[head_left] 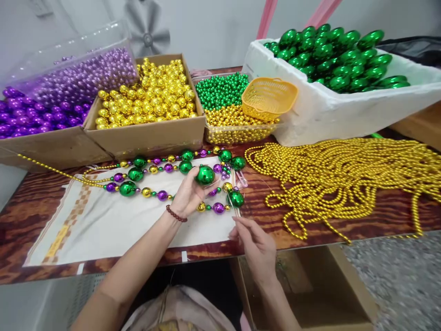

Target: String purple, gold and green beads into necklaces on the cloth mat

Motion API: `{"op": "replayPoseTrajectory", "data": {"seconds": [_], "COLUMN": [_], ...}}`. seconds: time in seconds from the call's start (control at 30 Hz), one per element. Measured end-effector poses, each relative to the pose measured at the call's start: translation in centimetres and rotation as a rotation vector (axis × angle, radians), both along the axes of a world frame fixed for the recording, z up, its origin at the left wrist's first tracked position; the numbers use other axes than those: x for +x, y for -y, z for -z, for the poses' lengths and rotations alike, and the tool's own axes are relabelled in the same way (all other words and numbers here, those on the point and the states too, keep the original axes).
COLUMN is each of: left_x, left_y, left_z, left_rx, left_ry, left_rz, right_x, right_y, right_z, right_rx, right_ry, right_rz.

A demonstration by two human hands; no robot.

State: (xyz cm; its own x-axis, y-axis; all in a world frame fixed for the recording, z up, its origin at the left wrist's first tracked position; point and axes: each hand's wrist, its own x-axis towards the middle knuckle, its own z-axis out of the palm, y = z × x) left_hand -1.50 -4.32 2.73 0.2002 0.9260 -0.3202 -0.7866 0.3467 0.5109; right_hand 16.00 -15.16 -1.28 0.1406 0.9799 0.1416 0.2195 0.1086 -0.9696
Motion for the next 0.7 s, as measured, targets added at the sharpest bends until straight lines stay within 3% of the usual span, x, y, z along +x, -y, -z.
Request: {"op": "replayPoseTrajectory", "data": {"seconds": [0.27,0.7], "left_x": [-0.3,-0.1], "left_y": [-1.0,-1.3], "left_z": [-0.2,-0.2], "left_rx": [-0.136,-0.238], "left_ry": [-0.001,0.125], "left_rz": [-0.049,-0.020], "right_x": [-0.4,-0.9], "right_y": [0.9,0.8], "right_z": [0.5,0.4], "right_rx": [0.023,-0.010], "right_ry": [0.065,0.025], "right_rz": [-0.123,-0.124]}}
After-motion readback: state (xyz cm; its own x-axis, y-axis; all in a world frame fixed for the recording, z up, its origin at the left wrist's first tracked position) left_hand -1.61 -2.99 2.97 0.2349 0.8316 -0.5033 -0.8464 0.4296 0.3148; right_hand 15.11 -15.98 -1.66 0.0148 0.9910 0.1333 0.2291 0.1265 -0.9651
